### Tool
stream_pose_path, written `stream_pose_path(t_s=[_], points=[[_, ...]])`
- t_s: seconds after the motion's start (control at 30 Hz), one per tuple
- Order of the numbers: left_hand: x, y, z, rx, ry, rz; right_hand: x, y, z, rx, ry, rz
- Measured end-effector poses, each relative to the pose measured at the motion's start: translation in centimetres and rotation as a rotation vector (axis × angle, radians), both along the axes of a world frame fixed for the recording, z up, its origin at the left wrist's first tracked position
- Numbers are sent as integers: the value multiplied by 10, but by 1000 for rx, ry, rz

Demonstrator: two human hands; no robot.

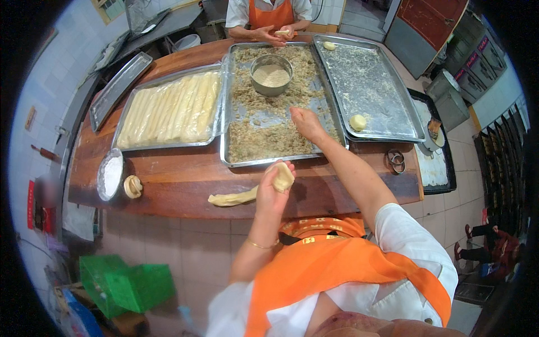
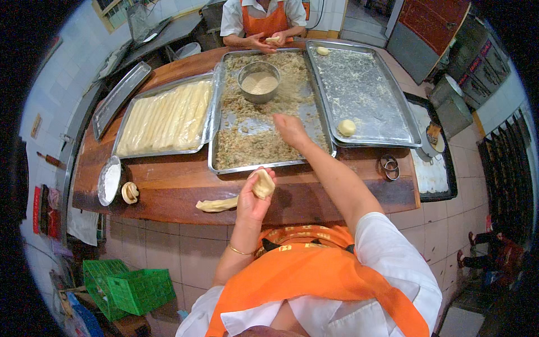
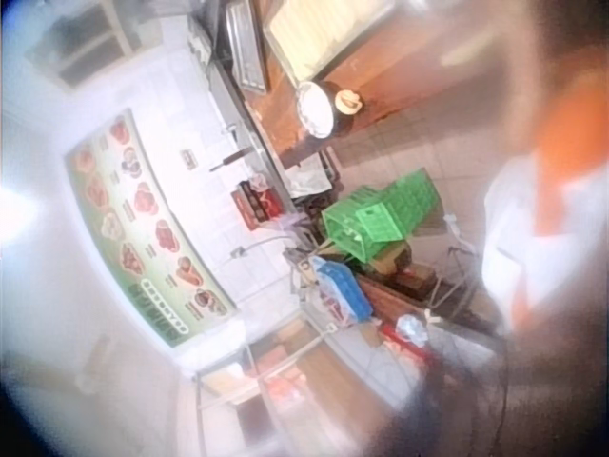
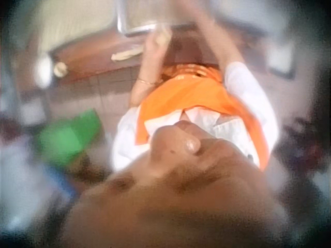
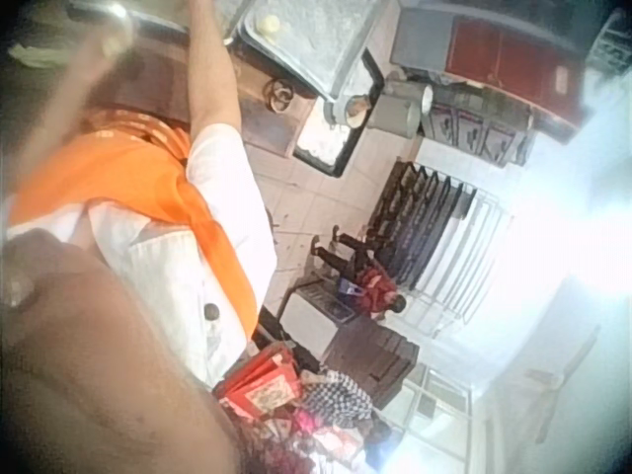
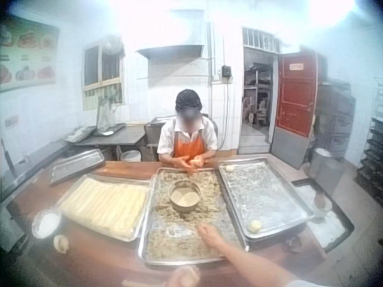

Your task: The person prepares filled buns by flattening small pieces of dough, adding a scoop of filling by hand, and pinching the edges together to seal them before placing the finished buns onto a large metal tray.

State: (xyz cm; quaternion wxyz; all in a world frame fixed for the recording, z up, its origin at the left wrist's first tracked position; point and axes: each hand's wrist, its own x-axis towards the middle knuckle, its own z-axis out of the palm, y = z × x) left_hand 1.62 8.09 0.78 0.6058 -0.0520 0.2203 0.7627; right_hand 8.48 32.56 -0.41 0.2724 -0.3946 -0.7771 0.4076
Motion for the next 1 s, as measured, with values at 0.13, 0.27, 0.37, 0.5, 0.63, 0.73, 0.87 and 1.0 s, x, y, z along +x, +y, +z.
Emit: stream_pose_path(t_s=[0.13,0.27,0.37,0.5,0.63,0.73,0.87,1.0], points=[[-1,0,-3,1,-2,-12,5,-3,6,-343,278,-26],[1,0,-2,-8,-24,-10,10,-12,23,-445,409,23],[4,0,-1,-24,-25,-14,15,-3,15,-423,398,16],[4,-2,2,-48,-45,-11,14,-2,11,-363,324,19],[3,-2,1,-74,-29,10,20,-10,23,-586,434,6],[1,-2,-4,-90,-39,29,17,-30,55,-824,622,15],[1,3,-2,-70,-67,14,19,-16,43,-1111,891,-28],[-2,6,8,-75,-16,1,18,-16,25,-921,691,8]])
